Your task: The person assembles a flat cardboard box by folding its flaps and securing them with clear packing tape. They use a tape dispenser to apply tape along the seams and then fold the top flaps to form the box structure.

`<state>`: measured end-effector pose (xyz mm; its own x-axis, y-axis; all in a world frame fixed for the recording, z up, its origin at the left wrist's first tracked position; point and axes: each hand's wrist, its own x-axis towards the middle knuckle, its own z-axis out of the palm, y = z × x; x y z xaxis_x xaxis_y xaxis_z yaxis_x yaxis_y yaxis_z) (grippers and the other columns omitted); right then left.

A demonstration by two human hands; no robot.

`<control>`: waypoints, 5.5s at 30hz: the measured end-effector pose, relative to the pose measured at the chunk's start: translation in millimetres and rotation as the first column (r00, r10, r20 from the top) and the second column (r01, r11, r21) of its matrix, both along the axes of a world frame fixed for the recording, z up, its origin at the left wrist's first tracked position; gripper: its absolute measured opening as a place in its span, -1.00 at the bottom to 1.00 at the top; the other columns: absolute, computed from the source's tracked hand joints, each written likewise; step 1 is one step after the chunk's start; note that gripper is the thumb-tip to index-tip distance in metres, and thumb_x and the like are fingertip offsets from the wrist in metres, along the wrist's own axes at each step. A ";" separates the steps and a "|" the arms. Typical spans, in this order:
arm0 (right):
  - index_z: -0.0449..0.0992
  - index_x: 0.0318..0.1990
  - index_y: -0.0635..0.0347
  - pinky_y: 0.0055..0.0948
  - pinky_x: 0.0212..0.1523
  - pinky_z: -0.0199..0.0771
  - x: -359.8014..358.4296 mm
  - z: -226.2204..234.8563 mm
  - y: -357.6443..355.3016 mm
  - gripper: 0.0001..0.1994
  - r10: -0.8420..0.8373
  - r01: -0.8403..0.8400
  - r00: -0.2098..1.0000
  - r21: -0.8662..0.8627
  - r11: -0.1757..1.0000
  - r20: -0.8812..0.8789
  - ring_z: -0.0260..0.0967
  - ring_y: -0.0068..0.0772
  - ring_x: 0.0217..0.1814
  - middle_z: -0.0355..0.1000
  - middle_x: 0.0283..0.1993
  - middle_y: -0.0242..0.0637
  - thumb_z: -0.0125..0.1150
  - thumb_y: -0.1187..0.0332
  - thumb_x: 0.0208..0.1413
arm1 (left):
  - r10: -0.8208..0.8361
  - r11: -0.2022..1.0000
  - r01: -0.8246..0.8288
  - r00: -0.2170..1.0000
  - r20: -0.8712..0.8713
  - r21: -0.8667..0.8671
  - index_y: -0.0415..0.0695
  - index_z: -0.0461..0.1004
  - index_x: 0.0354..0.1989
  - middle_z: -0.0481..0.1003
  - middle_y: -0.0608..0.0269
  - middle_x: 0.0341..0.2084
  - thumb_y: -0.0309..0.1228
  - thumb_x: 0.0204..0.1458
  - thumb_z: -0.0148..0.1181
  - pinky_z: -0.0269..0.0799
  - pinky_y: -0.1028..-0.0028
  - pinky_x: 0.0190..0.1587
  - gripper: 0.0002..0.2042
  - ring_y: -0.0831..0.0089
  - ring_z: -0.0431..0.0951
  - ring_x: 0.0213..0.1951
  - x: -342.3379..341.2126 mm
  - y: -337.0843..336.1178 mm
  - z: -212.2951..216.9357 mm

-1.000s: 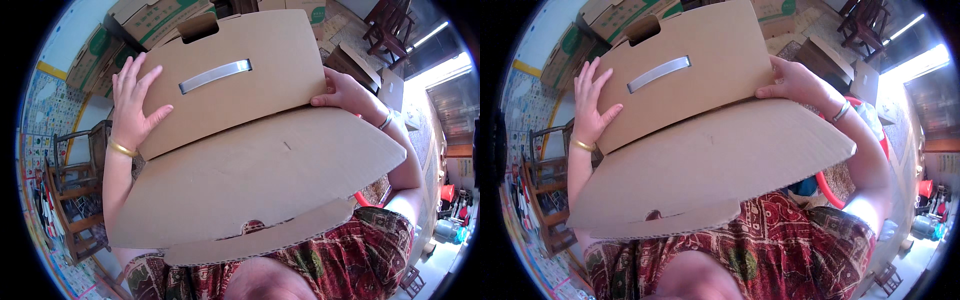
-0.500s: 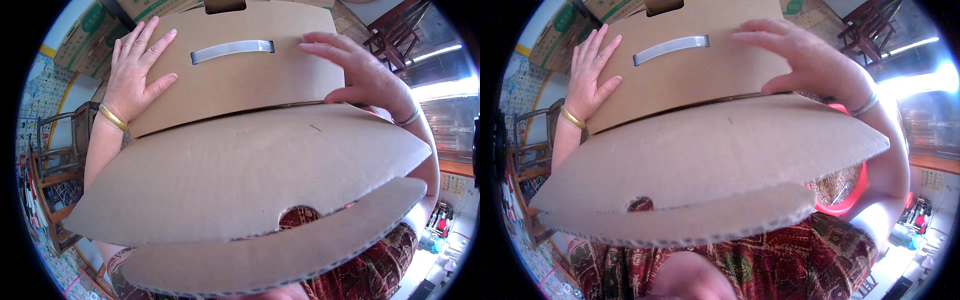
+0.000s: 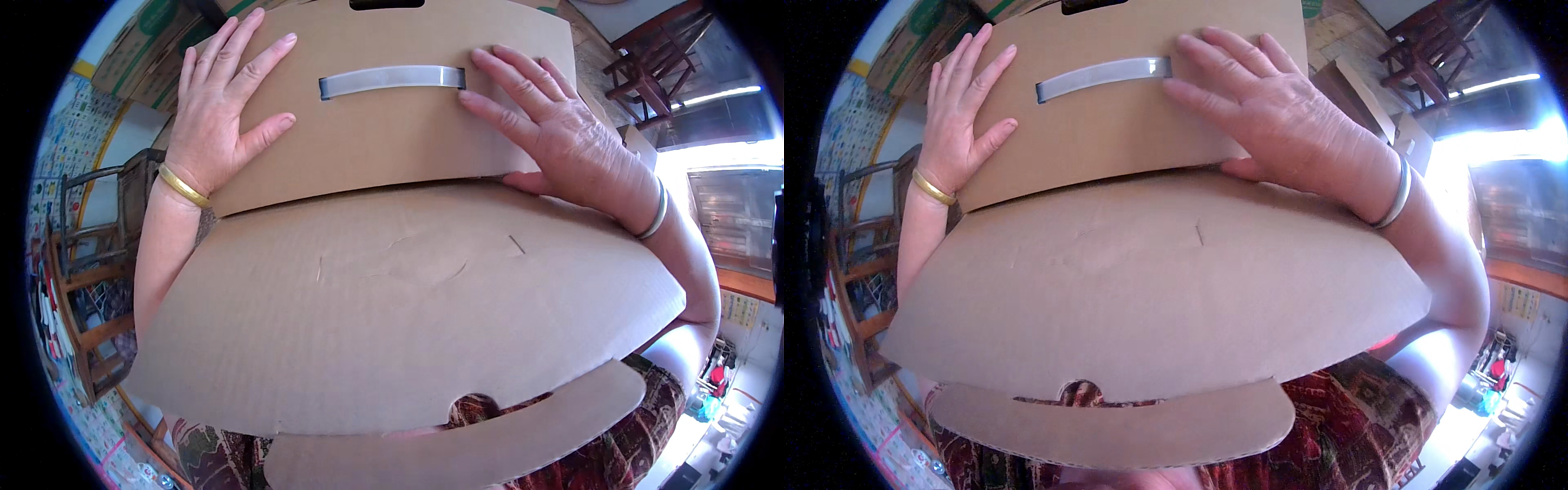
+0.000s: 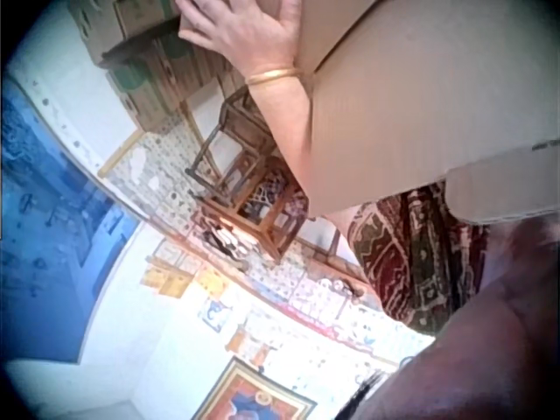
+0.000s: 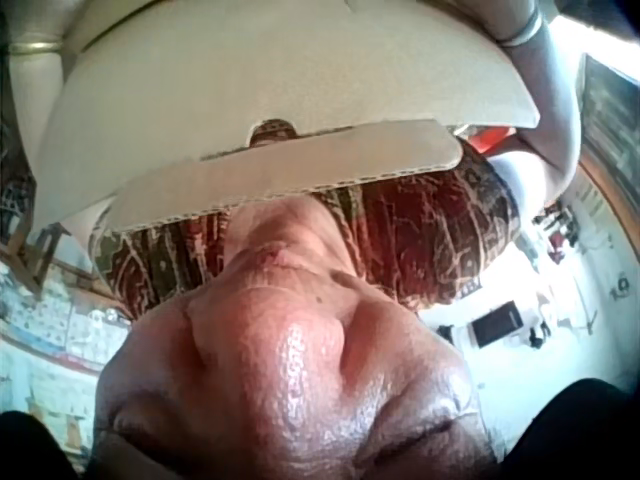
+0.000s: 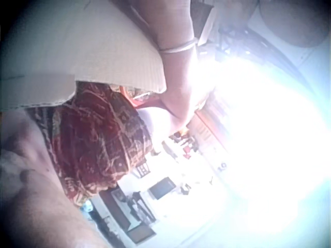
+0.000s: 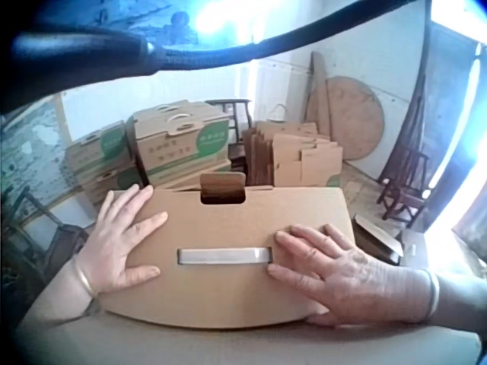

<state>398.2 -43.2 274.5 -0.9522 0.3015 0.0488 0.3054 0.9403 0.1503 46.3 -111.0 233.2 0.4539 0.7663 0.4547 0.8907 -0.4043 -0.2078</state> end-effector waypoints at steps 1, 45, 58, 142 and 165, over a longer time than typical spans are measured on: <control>0.22 0.25 0.01 -0.03 0.33 0.04 -1.2 -1.6 -3.1 -0.10 0.014 -0.014 1.000 -0.021 1.000 0.007 -0.11 -0.04 0.42 -0.03 0.38 -0.11 0.52 0.33 -0.41 | -0.004 1.000 0.004 1.000 0.006 0.005 0.13 0.21 0.28 0.04 0.16 0.34 0.19 0.04 -0.09 -0.21 -0.09 0.29 -0.34 0.05 -0.01 0.35 1.7 -1.1 -1.1; 0.40 0.12 -0.08 0.11 0.38 -0.20 -7.2 -26.9 20.6 -0.46 0.070 -0.090 0.986 -0.133 0.987 -0.152 -0.16 -0.17 0.46 0.00 0.40 -0.32 0.34 0.23 -0.11 | 0.111 0.994 -0.111 0.994 0.016 -0.017 0.25 0.17 0.29 -0.02 0.08 0.34 0.15 -0.07 0.11 -0.16 -0.23 0.24 -0.30 0.03 -0.03 0.34 2.5 -4.1 -9.1; 0.54 -0.11 0.15 0.00 0.35 -0.06 9.7 -12.0 30.6 -0.71 0.076 -0.235 0.887 -0.303 0.924 -0.456 0.15 -0.04 0.29 0.27 0.21 -0.11 0.26 0.42 -0.05 | 0.249 0.969 -0.246 0.958 0.142 -0.037 0.10 0.17 0.30 -0.15 -0.17 0.34 0.21 -0.17 0.19 -0.10 -0.25 0.21 -0.17 -0.21 -0.14 0.33 10.1 -3.1 1.0; 0.57 -0.13 0.06 -0.22 0.00 0.27 -25.5 -33.3 -24.2 -0.58 0.071 0.007 0.650 0.099 0.995 -0.757 0.28 -0.16 0.01 0.35 0.10 -0.21 0.37 0.40 -0.31 | 0.393 0.398 0.895 -0.367 0.843 0.204 -0.16 0.12 0.28 0.26 0.10 0.18 0.08 0.15 -0.10 0.15 0.24 0.23 -0.35 0.27 0.28 0.18 22.2 4.8 -15.0; 0.37 0.03 0.24 -0.46 -0.30 0.50 -35.2 -12.1 -42.4 -0.42 -0.413 0.058 0.459 -0.438 0.897 -0.786 0.47 -0.36 -0.26 0.29 -0.08 -0.16 0.46 0.35 -0.20 | 0.403 0.046 0.999 0.004 0.915 -0.024 -0.24 0.19 0.24 0.28 0.08 0.18 0.04 0.18 -0.12 0.08 0.34 0.26 -0.37 0.32 0.25 0.20 66.3 37.5 1.2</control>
<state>363.0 -85.5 262.4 -0.3766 0.6717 0.6380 0.3278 0.7407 -0.5864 112.6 -73.4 234.4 0.7434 0.6337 0.2139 -0.3898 0.1506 0.9085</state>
